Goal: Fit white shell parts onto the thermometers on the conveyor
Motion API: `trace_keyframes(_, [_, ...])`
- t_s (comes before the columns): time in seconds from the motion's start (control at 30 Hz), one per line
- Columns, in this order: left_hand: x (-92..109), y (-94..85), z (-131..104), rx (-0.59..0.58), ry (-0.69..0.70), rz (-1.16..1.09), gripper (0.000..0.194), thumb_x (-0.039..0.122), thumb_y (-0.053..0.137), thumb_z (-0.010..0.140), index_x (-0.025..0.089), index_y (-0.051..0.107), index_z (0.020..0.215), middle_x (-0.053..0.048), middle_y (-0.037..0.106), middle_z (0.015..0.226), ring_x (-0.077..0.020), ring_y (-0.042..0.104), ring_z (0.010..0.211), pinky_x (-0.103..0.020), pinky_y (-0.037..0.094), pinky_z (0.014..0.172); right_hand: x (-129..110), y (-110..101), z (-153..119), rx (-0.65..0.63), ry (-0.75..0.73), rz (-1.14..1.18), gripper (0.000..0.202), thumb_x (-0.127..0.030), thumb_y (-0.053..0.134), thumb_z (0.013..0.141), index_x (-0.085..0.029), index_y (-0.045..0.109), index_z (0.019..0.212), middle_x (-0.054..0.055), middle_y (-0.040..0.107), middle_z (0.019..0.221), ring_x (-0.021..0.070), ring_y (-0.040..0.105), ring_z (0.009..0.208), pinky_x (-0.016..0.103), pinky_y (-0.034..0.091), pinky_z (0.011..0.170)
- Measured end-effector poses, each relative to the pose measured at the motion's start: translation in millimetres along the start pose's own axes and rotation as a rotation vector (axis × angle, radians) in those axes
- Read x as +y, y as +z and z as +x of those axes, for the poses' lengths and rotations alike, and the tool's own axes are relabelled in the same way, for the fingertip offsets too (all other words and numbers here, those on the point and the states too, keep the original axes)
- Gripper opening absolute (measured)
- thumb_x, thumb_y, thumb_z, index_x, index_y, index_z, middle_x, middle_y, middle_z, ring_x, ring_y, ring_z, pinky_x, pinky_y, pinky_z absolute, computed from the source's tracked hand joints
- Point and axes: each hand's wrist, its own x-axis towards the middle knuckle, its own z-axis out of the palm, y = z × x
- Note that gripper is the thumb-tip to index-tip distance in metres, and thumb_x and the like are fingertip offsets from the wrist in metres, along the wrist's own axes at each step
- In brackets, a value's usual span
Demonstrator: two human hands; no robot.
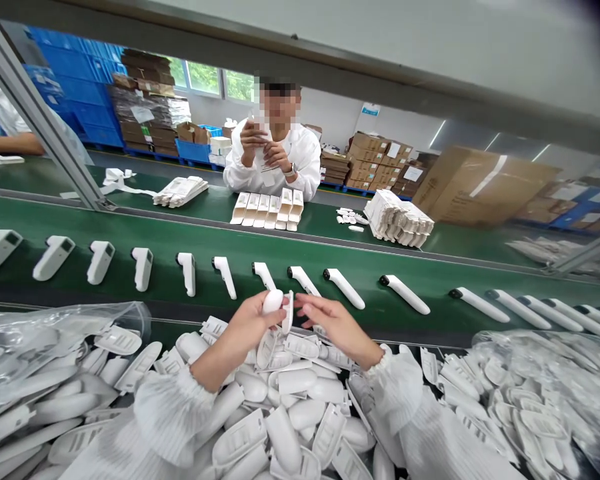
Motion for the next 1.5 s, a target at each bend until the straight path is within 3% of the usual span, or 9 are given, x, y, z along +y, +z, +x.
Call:
trace_keyframes(0.1, [-2.0, 14.8, -1.4, -0.113, -0.028, -0.123, 0.036, 0.039, 0.069, 0.073, 0.018, 0.062, 0.101, -0.002, 0.066, 0.083, -0.0181, 0.06, 0.074, -0.027, 0.045, 0.067, -13.1, 24.3, -1.4, -0.084, 0.075, 0.265, 0.044, -0.05, 0.069, 0.083, -0.022, 0.07, 0.117, 0.006, 0.071, 0.107, 0.0214, 0.066, 0.093, 0.038, 0.053, 0.086])
trace_keyframes(0.23, [-6.0, 7.8, 7.6, -0.004, 0.08, 0.223, 0.028, 0.043, 0.058, 0.08, 0.02, 0.061, 0.097, -0.002, 0.065, 0.084, -0.02, 0.06, 0.076, -0.029, 0.045, 0.068, -5.7, 4.9, 4.9, 0.135, 0.057, 0.356, 0.04, -0.047, 0.078, 0.074, -0.019, 0.073, 0.102, 0.005, 0.072, 0.094, 0.0198, 0.065, 0.085, 0.037, 0.052, 0.085])
trace_keyframes(0.33, [-6.2, -18.3, 16.0, 0.097, 0.184, 0.679, 0.031, 0.044, 0.05, 0.085, 0.022, 0.059, 0.104, -0.005, 0.068, 0.099, -0.0252, 0.062, 0.089, -0.032, 0.044, 0.073, 11.0, -37.8, 14.7, 0.323, 0.051, 0.039, 0.043, -0.048, 0.073, 0.077, -0.019, 0.072, 0.109, 0.005, 0.072, 0.096, 0.0216, 0.064, 0.084, 0.038, 0.051, 0.081])
trace_keyframes(0.47, [-8.7, -45.5, 22.5, -0.024, 0.141, 1.062, 0.035, 0.04, 0.053, 0.081, 0.021, 0.062, 0.11, -0.011, 0.066, 0.117, -0.0324, 0.057, 0.111, -0.034, 0.045, 0.075, 37.4, -75.4, 28.4, 0.267, 0.006, -0.685, 0.034, -0.031, 0.06, 0.087, -0.021, 0.071, 0.118, 0.009, 0.069, 0.117, 0.0262, 0.063, 0.103, 0.039, 0.045, 0.096])
trace_keyframes(0.8, [-26.2, -47.1, 32.6, -0.102, 0.122, 1.043, 0.025, 0.036, 0.059, 0.078, 0.019, 0.062, 0.096, -0.012, 0.067, 0.09, -0.0321, 0.063, 0.09, -0.033, 0.041, 0.065, 52.8, -72.3, 44.8, 0.27, 0.066, -1.251, 0.043, -0.028, 0.048, 0.098, -0.01, 0.056, 0.135, 0.02, 0.068, 0.111, 0.0319, 0.062, 0.108, 0.041, 0.045, 0.094])
trace_keyframes(0.9, [-20.3, -45.1, 29.1, -0.027, 0.085, 0.919, 0.026, 0.039, 0.048, 0.087, 0.02, 0.061, 0.099, -0.008, 0.067, 0.082, -0.026, 0.064, 0.071, -0.031, 0.04, 0.059, 38.5, -51.9, 37.4, 0.405, -0.022, -1.019, 0.044, -0.034, 0.054, 0.094, -0.013, 0.058, 0.133, 0.019, 0.063, 0.125, 0.0334, 0.057, 0.115, 0.046, 0.043, 0.099])
trace_keyframes(1.13, [-16.9, -12.7, 28.1, 0.048, 0.013, -0.292, 0.038, 0.045, 0.079, 0.069, 0.019, 0.064, 0.092, -0.002, 0.064, 0.087, -0.0161, 0.059, 0.08, -0.025, 0.046, 0.067, 4.7, 27.8, 28.4, 0.31, 0.195, 0.436, 0.035, -0.039, 0.081, 0.068, -0.019, 0.07, 0.094, 0.003, 0.068, 0.086, 0.0183, 0.063, 0.081, 0.032, 0.052, 0.074])
trace_keyframes(1.33, [-22.0, 9.9, 29.8, 0.006, -0.001, -0.286, 0.035, 0.044, 0.079, 0.07, 0.017, 0.063, 0.086, 0.002, 0.055, 0.074, -0.0123, 0.051, 0.069, -0.023, 0.04, 0.057, -13.6, 39.5, 23.1, 0.449, 0.146, 0.881, 0.038, -0.023, 0.087, 0.061, -0.025, 0.067, 0.094, -0.002, 0.067, 0.086, 0.0128, 0.061, 0.079, 0.027, 0.05, 0.077])
trace_keyframes(1.5, [-13.3, 3.0, 28.1, -0.095, 0.098, 0.067, 0.035, 0.047, 0.069, 0.076, 0.021, 0.065, 0.098, -0.004, 0.064, 0.096, -0.0202, 0.059, 0.086, -0.027, 0.045, 0.065, -6.1, 17.2, 24.0, 0.489, 0.082, 0.695, 0.043, -0.035, 0.081, 0.068, -0.025, 0.063, 0.105, 0.001, 0.068, 0.092, 0.0171, 0.063, 0.083, 0.031, 0.051, 0.075])
